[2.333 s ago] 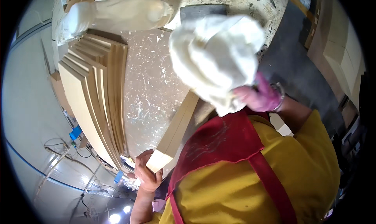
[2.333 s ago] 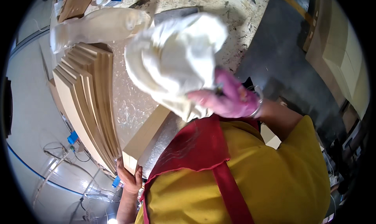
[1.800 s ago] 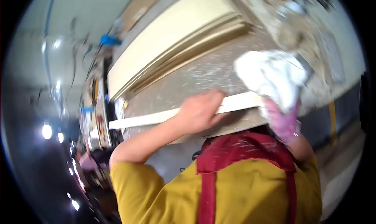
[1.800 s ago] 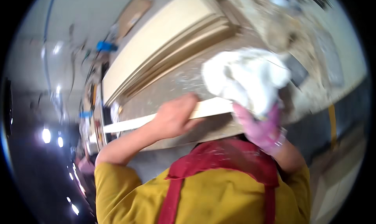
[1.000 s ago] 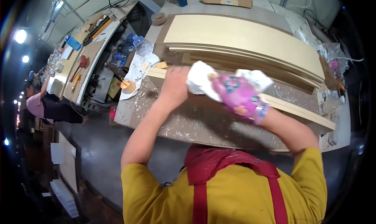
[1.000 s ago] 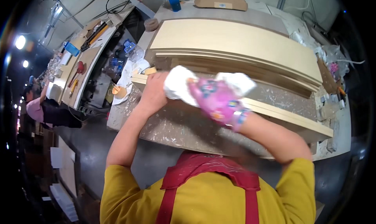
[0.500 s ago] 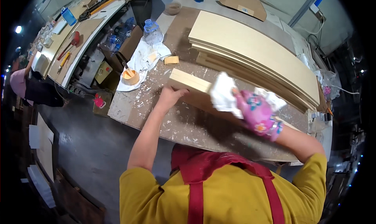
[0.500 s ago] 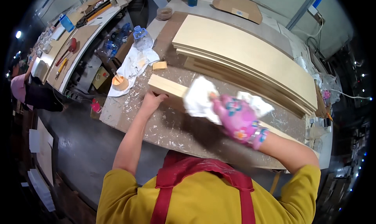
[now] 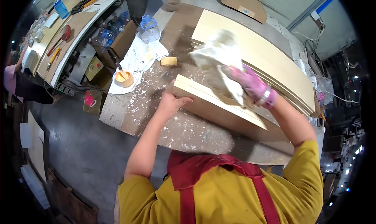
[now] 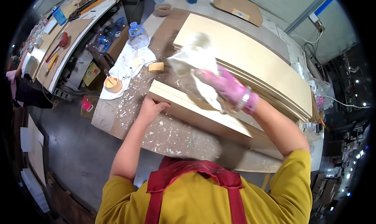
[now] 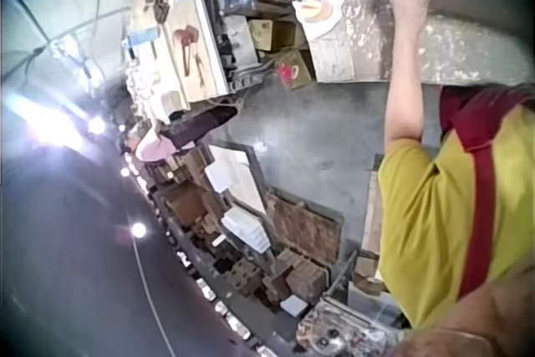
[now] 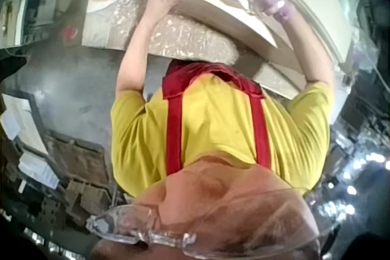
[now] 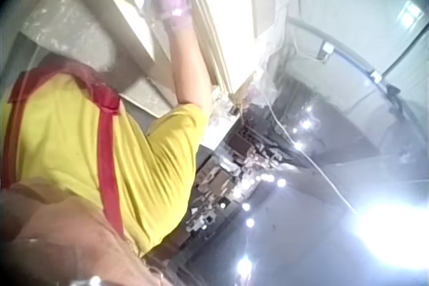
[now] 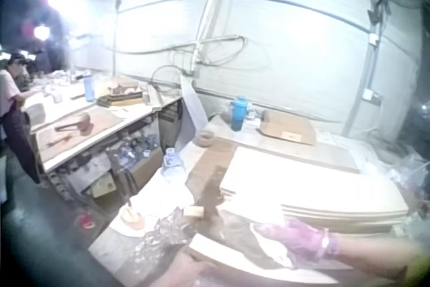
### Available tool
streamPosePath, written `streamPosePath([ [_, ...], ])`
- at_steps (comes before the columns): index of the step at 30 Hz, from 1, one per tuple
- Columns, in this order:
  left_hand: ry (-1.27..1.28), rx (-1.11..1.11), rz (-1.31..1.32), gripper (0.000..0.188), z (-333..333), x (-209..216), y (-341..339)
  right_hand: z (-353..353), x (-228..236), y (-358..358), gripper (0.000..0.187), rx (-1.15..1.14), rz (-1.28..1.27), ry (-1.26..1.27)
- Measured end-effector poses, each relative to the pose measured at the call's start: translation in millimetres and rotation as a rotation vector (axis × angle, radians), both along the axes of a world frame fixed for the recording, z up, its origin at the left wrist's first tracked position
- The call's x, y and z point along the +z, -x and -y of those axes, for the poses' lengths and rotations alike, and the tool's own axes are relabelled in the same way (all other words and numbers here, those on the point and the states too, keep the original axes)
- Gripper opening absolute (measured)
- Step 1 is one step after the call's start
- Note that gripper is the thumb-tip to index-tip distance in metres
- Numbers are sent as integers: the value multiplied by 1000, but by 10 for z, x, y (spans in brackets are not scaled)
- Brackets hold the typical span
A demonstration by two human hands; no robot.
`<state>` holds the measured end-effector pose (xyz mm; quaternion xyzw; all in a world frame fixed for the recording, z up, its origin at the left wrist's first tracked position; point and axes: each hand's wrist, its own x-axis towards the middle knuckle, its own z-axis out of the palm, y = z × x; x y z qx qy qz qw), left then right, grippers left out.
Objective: The person wipes a large curved wooden panel with a white cloth and a small block, moving methodically across the surface. They then pick up a smaller rectangular wooden piece and wipe it thoroughly on all sides before placing it back on the workbench.
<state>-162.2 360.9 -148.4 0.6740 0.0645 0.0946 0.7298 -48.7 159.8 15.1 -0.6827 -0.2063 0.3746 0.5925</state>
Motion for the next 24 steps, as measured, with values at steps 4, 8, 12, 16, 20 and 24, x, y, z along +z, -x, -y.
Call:
streamPosePath([
  [4, 287, -50, -66, 67, 28, -17, -1, 349, -33, 139, 42, 422, 621, 198],
  [8, 562, 68, -122, 49, 120, -106, 8, -506, -138, 442, 63, 463, 1424, 212],
  [12, -498, -27, 34, 45, -32, -110, -25, -916, -313, 185, 45, 415, 1004, 69],
  [16, -85, -65, -142, 57, -70, 182, 43, -109, -196, -57, 35, 34, 119, -149],
  [20, -141, 16, -47, 66, -23, 555, 161, 955, -273, 102, 39, -144, 380, 74],
  [24, -98, -169, -222, 64, -110, 1131, 130, 1026, -332, 199, 46, -70, 450, 200],
])
